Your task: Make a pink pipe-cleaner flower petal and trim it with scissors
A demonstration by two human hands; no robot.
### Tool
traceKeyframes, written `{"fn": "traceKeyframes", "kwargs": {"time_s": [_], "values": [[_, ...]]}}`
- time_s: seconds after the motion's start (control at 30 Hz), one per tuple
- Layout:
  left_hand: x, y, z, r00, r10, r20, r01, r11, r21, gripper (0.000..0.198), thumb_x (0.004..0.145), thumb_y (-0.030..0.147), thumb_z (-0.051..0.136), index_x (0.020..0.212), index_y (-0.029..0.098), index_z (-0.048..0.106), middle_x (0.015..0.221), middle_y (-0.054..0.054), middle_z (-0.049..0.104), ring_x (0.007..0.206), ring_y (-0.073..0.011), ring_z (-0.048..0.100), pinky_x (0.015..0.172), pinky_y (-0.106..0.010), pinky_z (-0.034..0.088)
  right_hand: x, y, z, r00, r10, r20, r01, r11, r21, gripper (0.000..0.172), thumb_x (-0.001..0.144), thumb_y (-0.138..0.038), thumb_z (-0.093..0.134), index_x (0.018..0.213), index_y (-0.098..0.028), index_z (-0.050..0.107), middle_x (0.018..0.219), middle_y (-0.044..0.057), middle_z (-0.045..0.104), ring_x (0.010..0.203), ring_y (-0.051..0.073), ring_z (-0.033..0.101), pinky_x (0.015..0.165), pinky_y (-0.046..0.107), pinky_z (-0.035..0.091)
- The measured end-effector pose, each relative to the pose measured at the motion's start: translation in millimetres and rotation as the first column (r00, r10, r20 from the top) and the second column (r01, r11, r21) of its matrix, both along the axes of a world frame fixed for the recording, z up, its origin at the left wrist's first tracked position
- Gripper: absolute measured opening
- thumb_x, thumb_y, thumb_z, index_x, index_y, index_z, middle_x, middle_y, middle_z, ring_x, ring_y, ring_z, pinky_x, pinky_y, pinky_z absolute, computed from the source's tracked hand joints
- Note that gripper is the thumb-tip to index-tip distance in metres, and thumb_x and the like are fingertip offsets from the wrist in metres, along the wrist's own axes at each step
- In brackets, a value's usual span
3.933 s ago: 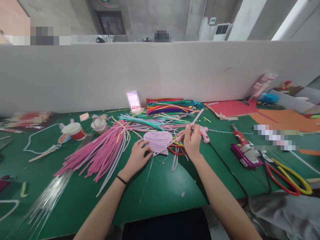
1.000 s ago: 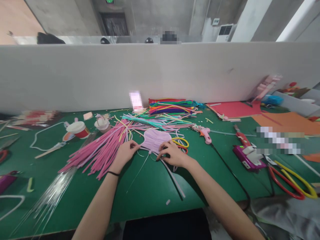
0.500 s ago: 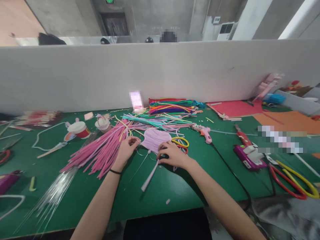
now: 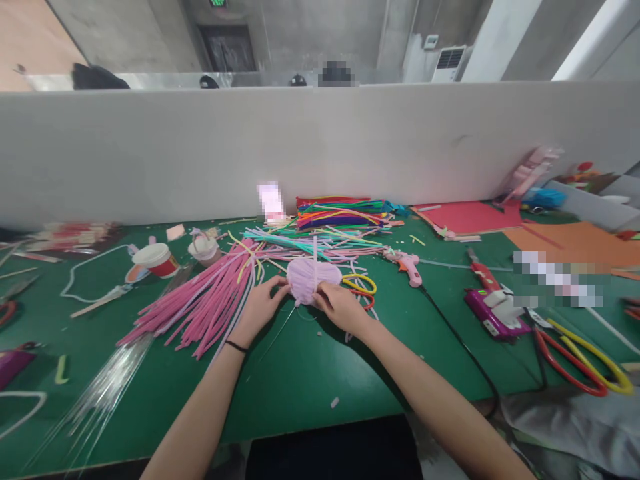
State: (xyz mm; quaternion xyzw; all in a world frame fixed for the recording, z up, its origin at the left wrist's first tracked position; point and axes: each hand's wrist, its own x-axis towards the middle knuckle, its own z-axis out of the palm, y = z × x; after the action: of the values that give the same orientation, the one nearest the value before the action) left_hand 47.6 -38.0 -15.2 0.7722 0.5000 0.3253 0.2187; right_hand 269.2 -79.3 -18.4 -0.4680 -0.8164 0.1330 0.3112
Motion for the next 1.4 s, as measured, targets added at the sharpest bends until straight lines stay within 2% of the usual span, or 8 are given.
{"fn": "traceKeyframes", "kwargs": {"time_s": [0.33, 0.5, 0.6, 0.7, 0.93, 1.07, 1.23, 1.4], "values": [[12.6, -13.5, 5.3, 0.989, -0.035, -0.145, 0.039, 0.999, 0.028, 0.027, 0.095, 0.042, 0.034, 0.097, 0.026, 0.056, 0.084, -0.003, 0.069, 0.076, -0.0238, 0.065, 0.074, -0.032, 0.045, -14.5, -1.8, 0.1, 0.987, -0.047, -0.155, 0.027, 0.991, -0.132, 0.014, 0.1, -0.028, 0.032, 0.104, -0.021, 0.044, 0.07, 0.001, 0.066, 0.062, 0.017, 0.064, 0.061, 0.024, 0.041], [14.7, -16.3, 8.6, 0.987, -0.06, -0.149, 0.066, 0.997, 0.032, 0.024, 0.094, 0.04, 0.037, 0.096, 0.028, 0.058, 0.08, -0.001, 0.07, 0.075, -0.0241, 0.065, 0.089, -0.038, 0.043, -14.9, 2.5, 0.5, 0.977, -0.035, -0.209, 0.006, 0.991, -0.137, 0.017, 0.101, -0.031, 0.032, 0.104, -0.022, 0.046, 0.066, 0.0, 0.064, 0.063, 0.017, 0.064, 0.065, 0.025, 0.043], [16.0, -17.0, 10.3, 0.992, -0.094, -0.083, 0.096, 0.995, 0.022, 0.024, 0.091, 0.04, 0.044, 0.094, 0.027, 0.063, 0.09, -0.002, 0.073, 0.086, -0.0239, 0.066, 0.096, -0.039, 0.041, -14.8, 6.9, -1.0, 0.964, -0.058, -0.258, 0.04, 0.997, -0.072, 0.02, 0.098, -0.035, 0.04, 0.1, -0.021, 0.054, 0.078, 0.003, 0.067, 0.072, 0.018, 0.064, 0.071, 0.027, 0.044], [17.5, -17.5, 11.9, 0.994, -0.103, 0.046, 0.104, 0.994, -0.026, 0.025, 0.087, 0.043, 0.052, 0.09, 0.025, 0.069, 0.092, -0.003, 0.074, 0.089, -0.0233, 0.067, 0.086, -0.034, 0.047, -15.8, 9.7, -2.3, 0.92, -0.073, -0.384, 0.067, 0.997, -0.03, 0.021, 0.095, -0.037, 0.047, 0.094, -0.02, 0.061, 0.088, 0.005, 0.069, 0.078, 0.018, 0.064, 0.077, 0.028, 0.047], [23.0, -16.5, 5.0, 0.963, -0.067, 0.261, 0.084, 0.995, -0.055, 0.024, 0.081, 0.043, 0.063, 0.088, 0.022, 0.071, 0.091, -0.004, 0.075, 0.086, -0.0222, 0.069, 0.084, -0.032, 0.05, -22.2, 8.0, -4.1, 0.783, -0.101, -0.614, -0.007, 0.985, -0.171, 0.024, 0.087, -0.032, 0.058, 0.108, -0.021, 0.058, 0.091, 0.004, 0.072, 0.085, 0.018, 0.069, 0.08, 0.031, 0.053], [23.7, -13.3, 1.2, 0.949, -0.023, 0.316, 0.055, 0.994, -0.093, 0.028, 0.077, 0.043, 0.068, 0.093, 0.02, 0.065, 0.09, -0.004, 0.074, 0.083, -0.0217, 0.07, 0.081, -0.033, 0.052, -23.0, 6.5, -0.8, 0.821, -0.084, -0.565, 0.016, 0.992, -0.123, 0.011, 0.085, -0.028, 0.059, 0.09, -0.019, 0.064, 0.087, 0.005, 0.072, 0.079, 0.017, 0.068, 0.077, 0.03, 0.053], [22.9, -13.8, 2.6, 0.966, -0.021, 0.259, 0.039, 0.997, -0.066, 0.03, 0.079, 0.042, 0.066, 0.099, 0.02, 0.066, 0.101, -0.006, 0.073, 0.081, -0.0207, 0.068, 0.081, -0.034, 0.052, -24.1, 6.5, 1.7, 0.838, -0.073, -0.54, -0.008, 0.989, -0.145, 0.018, 0.085, -0.035, 0.06, 0.091, -0.019, 0.067, 0.087, 0.005, 0.071, 0.078, 0.018, 0.066, 0.073, 0.029, 0.052], [25.6, -14.4, 4.1, 0.93, -0.086, 0.358, 0.104, 0.994, -0.031, 0.03, 0.078, 0.039, 0.069, 0.102, 0.021, 0.068, 0.111, -0.007, 0.069, 0.09, -0.0207, 0.066, 0.084, -0.034, 0.052, -26.3, 13.5, -3.9, 0.81, -0.124, -0.574, 0.037, 0.986, -0.161, 0.024, 0.085, -0.042, 0.06, 0.083, -0.019, 0.066, 0.077, 0.002, 0.068, 0.072, 0.016, 0.063, 0.069, 0.027, 0.049]]}}
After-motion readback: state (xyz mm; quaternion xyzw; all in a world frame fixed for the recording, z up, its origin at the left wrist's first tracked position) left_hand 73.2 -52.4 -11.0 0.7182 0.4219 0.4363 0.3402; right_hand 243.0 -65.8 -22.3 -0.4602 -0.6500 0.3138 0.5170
